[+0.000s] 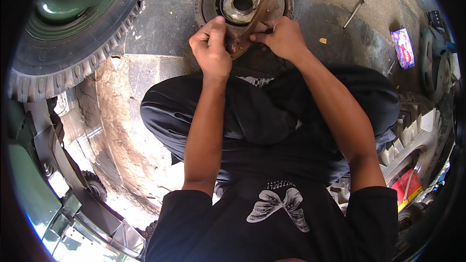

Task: The person sits on the floor and adjusts the brake shoes and internal components of a drum brake assembly by hand. They rotate the assembly and manipulate the parts to fit them together.

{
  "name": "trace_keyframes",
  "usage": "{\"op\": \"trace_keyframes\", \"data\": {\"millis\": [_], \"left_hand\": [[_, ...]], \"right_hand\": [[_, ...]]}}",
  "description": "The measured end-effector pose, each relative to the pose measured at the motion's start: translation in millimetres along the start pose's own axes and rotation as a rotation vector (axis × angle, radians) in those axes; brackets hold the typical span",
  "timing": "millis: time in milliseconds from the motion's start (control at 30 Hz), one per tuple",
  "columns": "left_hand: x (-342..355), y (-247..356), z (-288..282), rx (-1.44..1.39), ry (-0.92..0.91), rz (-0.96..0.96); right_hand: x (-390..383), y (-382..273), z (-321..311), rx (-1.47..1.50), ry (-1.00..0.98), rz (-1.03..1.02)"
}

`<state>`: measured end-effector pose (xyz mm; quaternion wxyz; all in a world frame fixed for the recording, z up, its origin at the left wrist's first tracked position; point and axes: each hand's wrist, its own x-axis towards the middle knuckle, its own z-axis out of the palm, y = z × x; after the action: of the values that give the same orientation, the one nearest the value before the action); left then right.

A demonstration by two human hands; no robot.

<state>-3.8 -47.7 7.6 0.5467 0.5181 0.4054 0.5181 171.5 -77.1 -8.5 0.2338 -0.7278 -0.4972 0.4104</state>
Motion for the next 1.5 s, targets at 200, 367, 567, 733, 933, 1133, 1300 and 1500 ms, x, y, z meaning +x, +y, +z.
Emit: {"op": "trace_keyframes", "data": {"millis": [200, 367, 567, 733, 933, 1133, 1300, 1500], "left_hand": [[0.4, -0.8, 1.8, -0.007, 0.016, 0.000], [0.6, 0.9, -2.0, -0.014, 0.013, -0.003], [0.3, -0.3, -1.1, -0.020, 0.015, 0.015], [1.4, -0.4, -5.8, 0.047, 0.005, -0.033], [0.4, -2.8, -6.2, 0.055, 0.015, -0.017], [1.3, -4.6, -8.1, 0.033, -0.021, -0.009], [-0.2, -1.6, -3.7, 0.103, -0.025, 0.005], [-0.7, 0.7, -2.1, 0.095, -0.037, -0.009]], "right_hand": [[3.3, 8.3, 5.5, -0.009, 0.014, -0.050], [-0.4, 4.8, 7.3, 0.045, -0.037, -0.079], [-0.2, 7.5, 8.2, 0.097, -0.034, -0.068], [-7.2, 5.0, 12.3, 0.149, -0.048, -0.062], [-9.7, 2.4, 13.4, 0.101, -0.016, -0.139], [-7.7, 11.9, 20.6, 0.037, 0.058, -0.268], [-13.3, 5.4, 13.9, 0.070, 0.016, -0.186], [2.3, 23.2, 4.4, 0.433, 0.155, -0.023]]}}
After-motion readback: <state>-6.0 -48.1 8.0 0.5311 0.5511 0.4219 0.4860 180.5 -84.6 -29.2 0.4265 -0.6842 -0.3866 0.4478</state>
